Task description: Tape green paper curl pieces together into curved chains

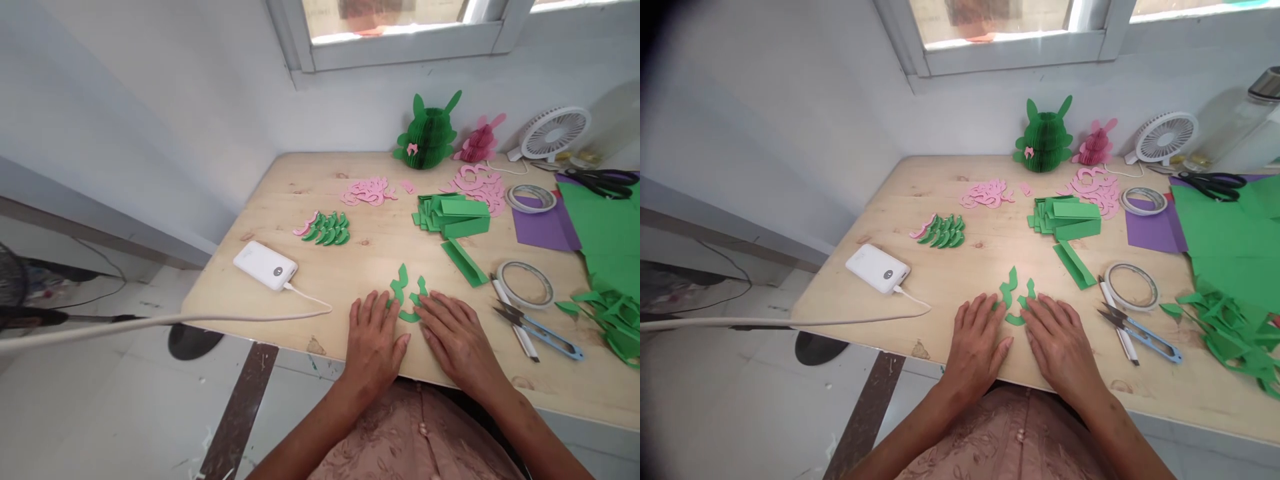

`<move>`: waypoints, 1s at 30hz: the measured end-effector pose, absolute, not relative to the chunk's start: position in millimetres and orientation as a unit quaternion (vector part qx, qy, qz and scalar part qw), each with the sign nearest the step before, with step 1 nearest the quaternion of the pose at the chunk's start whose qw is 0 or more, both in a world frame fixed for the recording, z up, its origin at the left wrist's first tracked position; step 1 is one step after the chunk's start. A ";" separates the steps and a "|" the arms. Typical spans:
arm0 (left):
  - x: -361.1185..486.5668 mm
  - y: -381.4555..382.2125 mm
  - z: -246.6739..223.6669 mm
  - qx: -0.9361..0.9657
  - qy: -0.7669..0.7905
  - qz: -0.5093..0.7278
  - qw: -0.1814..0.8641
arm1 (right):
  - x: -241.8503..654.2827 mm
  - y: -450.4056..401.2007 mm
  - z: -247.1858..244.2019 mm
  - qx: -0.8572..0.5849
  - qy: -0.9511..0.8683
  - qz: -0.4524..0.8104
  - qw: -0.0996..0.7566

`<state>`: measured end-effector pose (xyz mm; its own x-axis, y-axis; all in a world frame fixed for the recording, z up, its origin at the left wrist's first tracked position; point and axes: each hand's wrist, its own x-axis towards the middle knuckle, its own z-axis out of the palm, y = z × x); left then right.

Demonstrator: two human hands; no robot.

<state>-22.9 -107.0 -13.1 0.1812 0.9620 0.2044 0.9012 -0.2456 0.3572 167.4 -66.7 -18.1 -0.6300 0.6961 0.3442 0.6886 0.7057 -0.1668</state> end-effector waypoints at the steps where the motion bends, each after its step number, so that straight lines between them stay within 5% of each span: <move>1: -24.0 -106.8 -12.3 0.764 0.608 0.202 0.081 | 168.3 -66.3 -19.3 -0.379 -0.904 0.009 0.198; 18: -110.0 -19.5 -16.5 0.576 0.682 0.448 0.044 | 180.4 -62.0 -35.6 -0.344 -0.902 -0.029 0.259; 30: -127.8 17.3 -25.4 0.537 0.799 0.270 -0.015 | 186.2 -57.3 -45.6 -0.317 -0.907 -0.052 0.271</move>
<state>-127.8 17.3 -25.4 -0.4219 0.8505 0.3142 0.8666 0.2764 0.4155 186.2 -57.3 -45.6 -0.6519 0.5468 0.5254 0.6029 0.7940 -0.0782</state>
